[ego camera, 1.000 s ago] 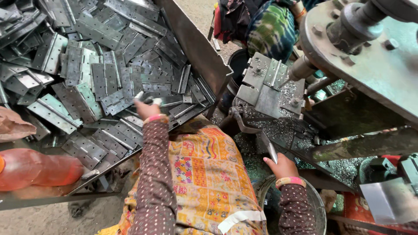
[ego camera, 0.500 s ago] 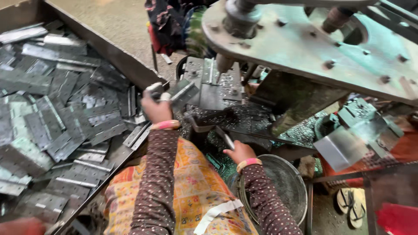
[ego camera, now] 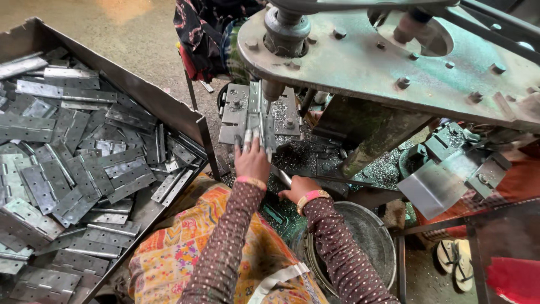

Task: The person operates a manual press machine to process metal hinges. They pick up a hinge from a bin, place it into the machine's die, and pull a lever to activate the press. The processed hinge is then removed and placed into a pile.

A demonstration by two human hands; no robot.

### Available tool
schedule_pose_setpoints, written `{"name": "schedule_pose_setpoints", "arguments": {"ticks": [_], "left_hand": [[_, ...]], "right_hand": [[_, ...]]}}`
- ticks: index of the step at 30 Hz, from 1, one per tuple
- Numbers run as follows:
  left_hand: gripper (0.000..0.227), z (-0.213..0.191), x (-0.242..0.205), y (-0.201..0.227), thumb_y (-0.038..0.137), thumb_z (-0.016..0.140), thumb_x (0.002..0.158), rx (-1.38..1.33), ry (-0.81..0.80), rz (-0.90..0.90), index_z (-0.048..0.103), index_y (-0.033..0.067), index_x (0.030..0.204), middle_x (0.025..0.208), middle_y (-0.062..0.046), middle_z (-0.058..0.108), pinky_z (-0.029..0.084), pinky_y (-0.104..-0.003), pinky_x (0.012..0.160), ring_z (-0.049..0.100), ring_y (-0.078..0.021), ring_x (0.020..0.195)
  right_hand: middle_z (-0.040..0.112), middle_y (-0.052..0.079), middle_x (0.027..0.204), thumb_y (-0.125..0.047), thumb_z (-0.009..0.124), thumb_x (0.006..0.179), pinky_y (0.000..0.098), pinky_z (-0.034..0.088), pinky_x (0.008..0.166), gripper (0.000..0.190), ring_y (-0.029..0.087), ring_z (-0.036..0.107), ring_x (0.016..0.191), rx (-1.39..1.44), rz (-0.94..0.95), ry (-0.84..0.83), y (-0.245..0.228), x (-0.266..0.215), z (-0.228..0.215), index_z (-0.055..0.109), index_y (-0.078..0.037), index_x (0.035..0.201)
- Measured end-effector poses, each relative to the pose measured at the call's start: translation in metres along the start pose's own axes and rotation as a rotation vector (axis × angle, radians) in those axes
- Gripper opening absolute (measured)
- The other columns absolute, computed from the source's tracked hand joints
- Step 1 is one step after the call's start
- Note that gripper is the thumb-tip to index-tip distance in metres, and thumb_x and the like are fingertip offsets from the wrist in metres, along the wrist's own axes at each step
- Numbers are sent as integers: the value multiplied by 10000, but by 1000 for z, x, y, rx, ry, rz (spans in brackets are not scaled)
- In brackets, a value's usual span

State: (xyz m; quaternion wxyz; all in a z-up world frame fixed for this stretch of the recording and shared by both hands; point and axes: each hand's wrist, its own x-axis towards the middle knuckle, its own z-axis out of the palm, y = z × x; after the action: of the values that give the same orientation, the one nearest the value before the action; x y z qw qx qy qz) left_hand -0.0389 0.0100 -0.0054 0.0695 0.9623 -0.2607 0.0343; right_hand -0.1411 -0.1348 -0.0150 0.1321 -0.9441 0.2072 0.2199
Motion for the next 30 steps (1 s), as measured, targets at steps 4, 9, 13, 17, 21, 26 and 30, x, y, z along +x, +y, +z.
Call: {"name": "schedule_pose_setpoints", "arguments": {"ticks": [4,9,13,17,21,26,30], "left_hand": [[291,-7,8,-4,260,649,866,-95,147,-22,732,112,1104,1448,-63,562,300,-520,1173,505,-251,1348],[254,-6,17,-10,253,637,850,-86,79,-24,748,118,1035,1424,-59,548,294,-528,1136,501,-244,1308],[264,0,15,-19,241,605,924,-172,271,-24,746,110,1106,1431,-58,589,337,-534,1159,550,-231,1282],[247,17,-2,-15,218,577,937,-144,348,2,753,103,1067,1409,-65,608,343,-536,1147,555,-233,1280],[228,16,3,-20,204,570,930,-134,400,3,758,97,1003,1368,-68,626,357,-536,1144,543,-244,1322],[235,11,1,-22,221,569,916,-120,421,17,757,92,972,1377,-80,624,376,-539,1100,563,-256,1298],[238,13,6,-21,228,564,991,-168,330,-13,753,93,1043,1393,-76,619,393,-537,1125,613,-261,1225]], "right_hand": [[737,208,964,-550,794,784,453,566,814,614,367,732,896,33,-28,77,11,4,21,703,-19,1079],[738,228,912,-457,761,848,490,548,800,469,404,713,889,186,-49,251,42,2,95,675,-36,1038],[713,248,984,-411,805,809,503,533,832,456,428,684,957,211,1,205,50,13,118,669,-51,1053],[714,238,1021,-449,796,815,490,550,841,510,415,692,984,105,46,73,33,12,75,644,-37,1075],[720,223,1022,-472,788,819,484,556,833,514,402,703,966,59,-24,95,26,19,47,664,-41,1070],[725,233,911,-482,750,847,508,545,798,489,417,706,883,232,-29,280,47,1,131,657,-67,1090],[719,228,910,-523,773,808,512,556,759,533,423,703,859,172,34,181,51,16,134,674,-43,1017]]}}
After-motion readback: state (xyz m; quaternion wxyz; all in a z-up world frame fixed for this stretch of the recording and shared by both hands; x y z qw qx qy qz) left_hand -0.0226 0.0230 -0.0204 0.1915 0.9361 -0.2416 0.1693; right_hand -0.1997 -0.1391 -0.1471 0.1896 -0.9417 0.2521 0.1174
